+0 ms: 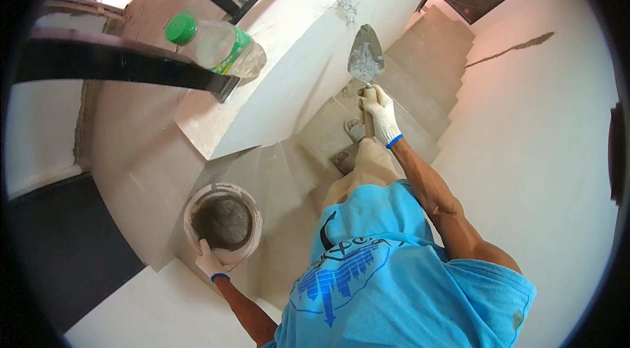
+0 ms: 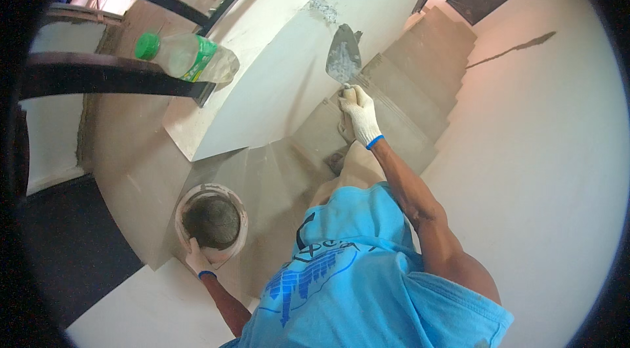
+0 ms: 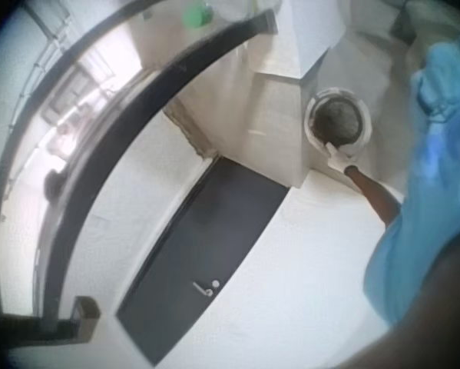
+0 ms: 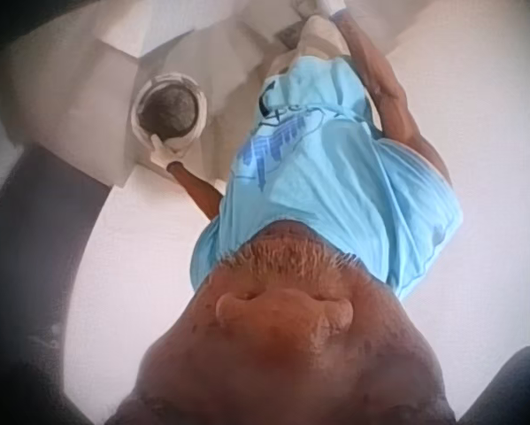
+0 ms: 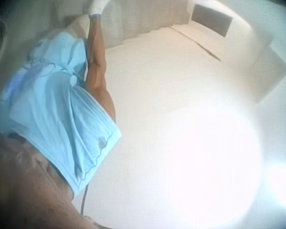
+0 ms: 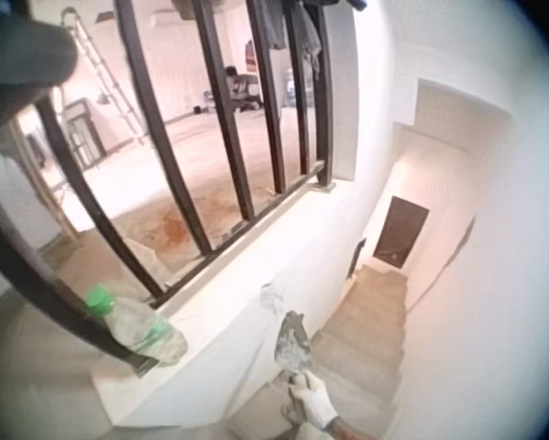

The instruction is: The person applies plaster to a wall adjacent to a staircase using a trowel. They repeatedly scoop plaster from a bucket held in their left hand and smooth it onto the wall surface with their right hand.

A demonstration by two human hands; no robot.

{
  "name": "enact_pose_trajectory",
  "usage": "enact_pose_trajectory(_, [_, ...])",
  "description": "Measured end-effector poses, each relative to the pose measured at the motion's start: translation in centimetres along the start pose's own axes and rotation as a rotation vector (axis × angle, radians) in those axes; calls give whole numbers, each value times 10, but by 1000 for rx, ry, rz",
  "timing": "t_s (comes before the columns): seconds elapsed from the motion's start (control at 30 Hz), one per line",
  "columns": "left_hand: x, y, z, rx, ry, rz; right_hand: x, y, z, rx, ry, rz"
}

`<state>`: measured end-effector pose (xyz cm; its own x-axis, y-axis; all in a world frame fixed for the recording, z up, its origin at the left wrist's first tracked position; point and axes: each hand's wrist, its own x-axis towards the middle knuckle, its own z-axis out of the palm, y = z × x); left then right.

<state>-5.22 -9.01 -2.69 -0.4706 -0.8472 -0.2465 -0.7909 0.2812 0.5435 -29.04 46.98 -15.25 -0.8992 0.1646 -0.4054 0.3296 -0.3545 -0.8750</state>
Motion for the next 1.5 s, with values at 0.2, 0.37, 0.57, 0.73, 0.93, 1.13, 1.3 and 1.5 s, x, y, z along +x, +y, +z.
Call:
enact_pose_trajectory(0.2, [-1,-7,-5,-33,28,-28,18,5,23,49,25,-24])
enact_pose_trajectory(0.37, [-6,5,-2,-6,-8,-9,34,16,36,48,99,-41])
enact_pose_trajectory(0.57, [-19,19,2,-35,11,-13,47,31,53,-34,223,-69])
enact_pose_trajectory(0.73, [-18,26,0,43,11,-57,55,38,62,-70,300,-58])
enact_pose_trajectory(0.93, [-11,15,-2,43,-8,-61,65,43,66,-179,374,-62])
enact_pose_trajectory(1.13, [-6,11,-2,43,-7,-71,78,62,64,-283,444,-71])
enact_pose_trajectory(1.3, [1,-2,-6,100,-2,-69,84,68,68,-296,461,-108])
enact_pose_trajectory(1.5, [-9,18,-1,63,-22,-65,85,62,72,-361,495,-114])
